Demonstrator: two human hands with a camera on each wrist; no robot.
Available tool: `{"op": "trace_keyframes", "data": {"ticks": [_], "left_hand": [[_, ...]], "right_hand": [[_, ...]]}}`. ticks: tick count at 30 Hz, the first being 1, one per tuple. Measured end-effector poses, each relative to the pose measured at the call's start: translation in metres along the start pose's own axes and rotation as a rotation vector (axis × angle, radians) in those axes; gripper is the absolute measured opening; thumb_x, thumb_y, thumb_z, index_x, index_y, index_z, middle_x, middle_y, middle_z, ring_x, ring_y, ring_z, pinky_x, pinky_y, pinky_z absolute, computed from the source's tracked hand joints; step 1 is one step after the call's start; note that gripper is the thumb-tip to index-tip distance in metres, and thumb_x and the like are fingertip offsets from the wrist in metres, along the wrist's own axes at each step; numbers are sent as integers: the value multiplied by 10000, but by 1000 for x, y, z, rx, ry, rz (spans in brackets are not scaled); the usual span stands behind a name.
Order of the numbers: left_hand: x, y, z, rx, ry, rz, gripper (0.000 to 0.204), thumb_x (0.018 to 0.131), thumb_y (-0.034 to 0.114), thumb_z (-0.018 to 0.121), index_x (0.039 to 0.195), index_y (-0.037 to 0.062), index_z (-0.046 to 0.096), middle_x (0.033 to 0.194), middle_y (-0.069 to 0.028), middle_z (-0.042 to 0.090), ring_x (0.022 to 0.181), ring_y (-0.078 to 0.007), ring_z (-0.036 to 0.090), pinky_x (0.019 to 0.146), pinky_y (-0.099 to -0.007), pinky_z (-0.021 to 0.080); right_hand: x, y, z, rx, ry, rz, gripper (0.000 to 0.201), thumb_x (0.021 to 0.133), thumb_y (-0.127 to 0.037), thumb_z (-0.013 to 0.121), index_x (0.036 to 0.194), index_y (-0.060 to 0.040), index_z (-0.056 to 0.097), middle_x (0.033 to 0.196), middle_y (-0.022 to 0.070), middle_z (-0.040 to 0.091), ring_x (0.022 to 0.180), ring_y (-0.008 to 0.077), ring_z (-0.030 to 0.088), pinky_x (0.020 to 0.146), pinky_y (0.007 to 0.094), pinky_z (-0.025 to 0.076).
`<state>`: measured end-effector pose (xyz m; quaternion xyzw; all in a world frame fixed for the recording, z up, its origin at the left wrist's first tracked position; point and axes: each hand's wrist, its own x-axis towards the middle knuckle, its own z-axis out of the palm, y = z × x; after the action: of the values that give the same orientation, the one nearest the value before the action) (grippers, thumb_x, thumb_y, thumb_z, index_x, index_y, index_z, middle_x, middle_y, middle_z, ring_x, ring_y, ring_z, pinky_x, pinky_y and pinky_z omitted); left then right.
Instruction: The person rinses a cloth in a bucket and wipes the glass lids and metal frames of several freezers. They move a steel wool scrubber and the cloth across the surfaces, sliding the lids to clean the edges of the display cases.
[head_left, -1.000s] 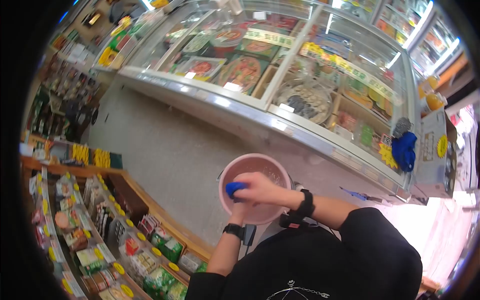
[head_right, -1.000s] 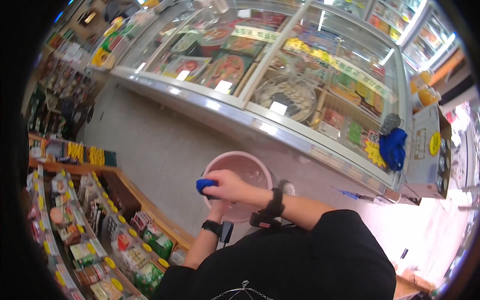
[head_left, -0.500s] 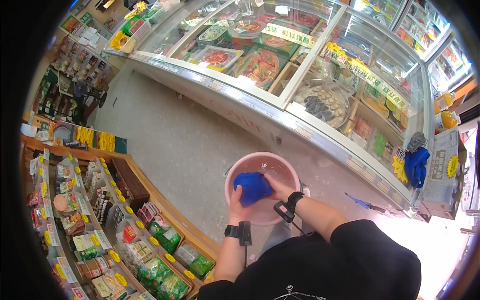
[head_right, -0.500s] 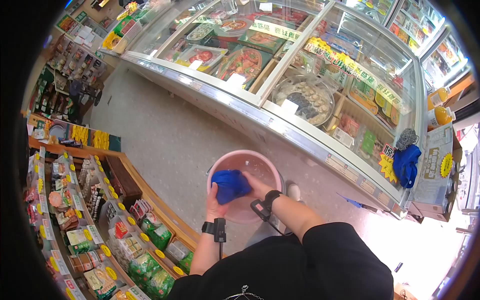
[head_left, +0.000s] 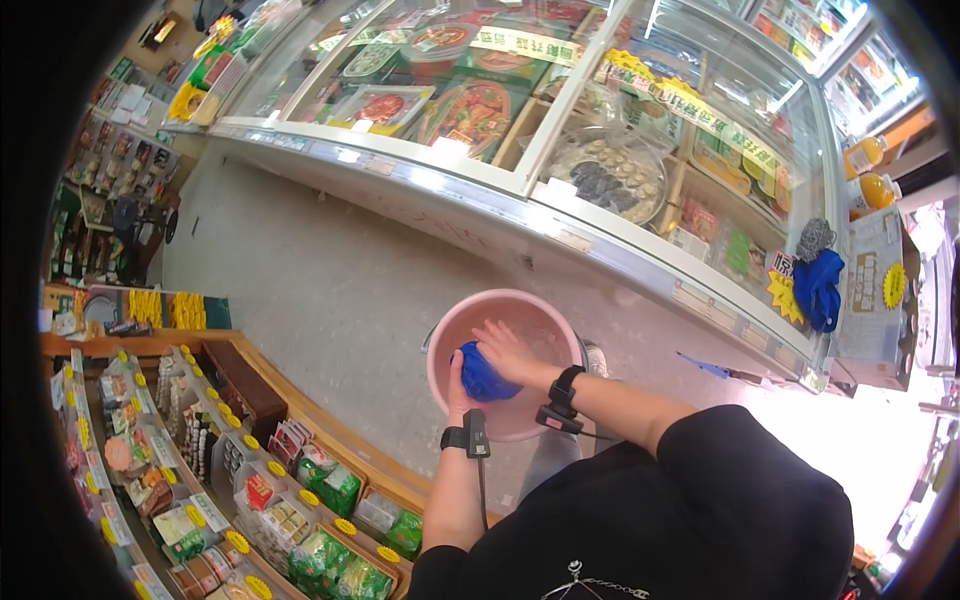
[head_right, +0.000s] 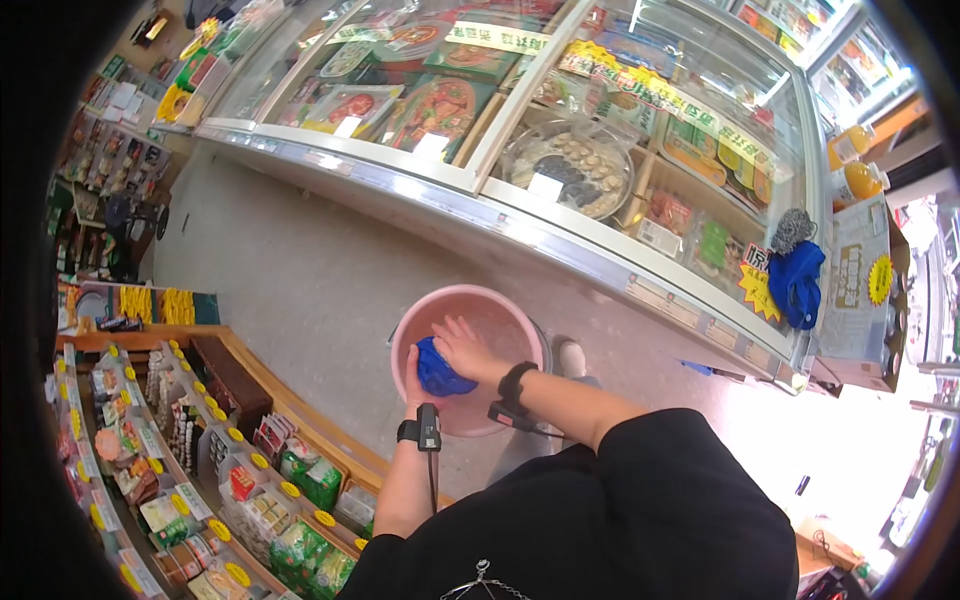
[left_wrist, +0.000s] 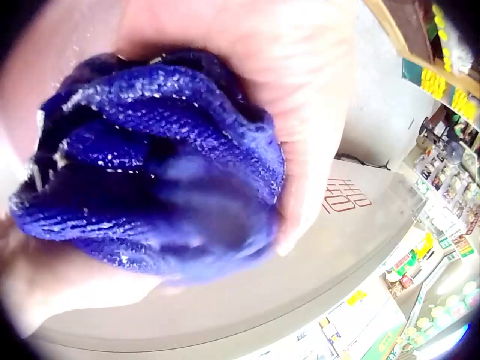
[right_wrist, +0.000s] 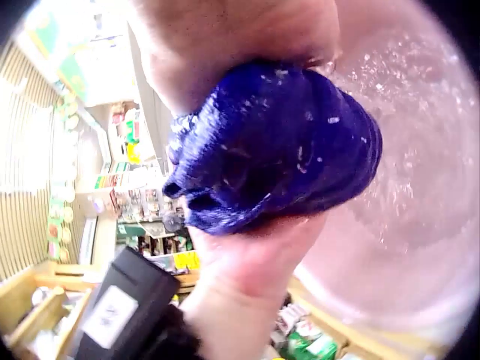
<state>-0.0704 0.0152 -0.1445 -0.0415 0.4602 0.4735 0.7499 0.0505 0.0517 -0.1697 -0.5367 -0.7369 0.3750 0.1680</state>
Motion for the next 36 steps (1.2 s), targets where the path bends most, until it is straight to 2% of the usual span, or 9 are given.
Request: {"op": "trace_keyframes", "data": {"ticks": [4, 7, 9, 14, 17, 20, 28, 32, 36], "left_hand": [[5, -6, 6, 24, 8, 94, 533, 751, 487, 591, 1117, 104, 528, 1079, -82, 567, 975, -234, 549, 872, -385, 436], [7, -11, 8, 13, 46, 123, 488, 750, 459, 595, 1080, 104, 536, 1035, -76, 575, 933, -221, 557, 852, -377, 443], [3, -16, 18, 40, 116, 216, 448, 762, 431, 595, 1061, 101, 545, 994, -68, 583, 891, -211, 566, 831, -361, 449], [26, -14, -10, 123, 210, 158, 364, 812, 352, 569, 1064, 90, 543, 965, -69, 585, 877, -201, 570, 796, -340, 465], [28, -14, -9, 313, 145, 286, 359, 823, 322, 565, 1069, 62, 538, 1011, -77, 579, 887, -221, 581, 787, -345, 479], [33, -14, -2, 325, 203, 264, 333, 824, 271, 574, 1050, 29, 535, 983, -99, 579, 839, -211, 591, 730, -331, 495], [31, -13, -9, 487, 384, 224, 393, 829, 285, 578, 1068, -12, 483, 946, -103, 555, 823, -208, 564, 694, -336, 495], [-3, 29, 0, 570, 57, 46, 630, 797, 585, 500, 1149, 63, 503, 1114, -97, 552, 995, -215, 552, 842, -374, 457], [-13, 49, -5, 517, -123, 172, 677, 795, 585, 504, 1258, 99, 419, 1215, -115, 486, 1128, -225, 467, 931, -384, 395]], "right_hand": [[2, 2, -20, 362, -16, 35, 507, 904, -350, 428, 1337, -100, 338, 1345, 142, 366, 1226, 264, 379, 1004, 336, 309], [-11, 11, -27, 1384, -522, 304, 644, 842, -460, 514, 1340, -103, 318, 1343, 113, 362, 1222, 243, 367, 979, 353, 343], [-12, 23, -11, 1363, -612, 575, 707, 818, -393, 593, 1359, -93, 251, 1302, 65, 392, 1120, 155, 442, 924, 278, 388], [-17, -8, -52, 961, -678, 405, 917, 646, -307, 753, 1332, -28, 213, 1208, 135, 450, 1036, 188, 501, 792, 298, 464], [-8, 8, -13, 439, -505, 57, 837, 546, -157, 718, 1218, 88, 282, 1019, 229, 548, 920, 255, 570, 703, 339, 483], [-22, -15, -22, 135, -379, 230, 892, 548, -171, 757, 1246, 52, 247, 1032, 251, 542, 880, 383, 586, 709, 434, 488], [-42, -6, 17, 36, 46, 119, 693, 584, -152, 726, 1165, 21, 390, 948, 223, 566, 828, 358, 597, 673, 433, 487], [-39, -18, -50, 1240, -607, 332, 448, 695, -231, 673, 1085, -68, 522, 1001, 76, 574, 845, 124, 537, 702, 278, 443], [-39, -55, -47, 1853, -800, 740, 401, 745, -295, 635, 1059, -91, 490, 932, 76, 556, 742, 159, 534, 610, 265, 437]]}}
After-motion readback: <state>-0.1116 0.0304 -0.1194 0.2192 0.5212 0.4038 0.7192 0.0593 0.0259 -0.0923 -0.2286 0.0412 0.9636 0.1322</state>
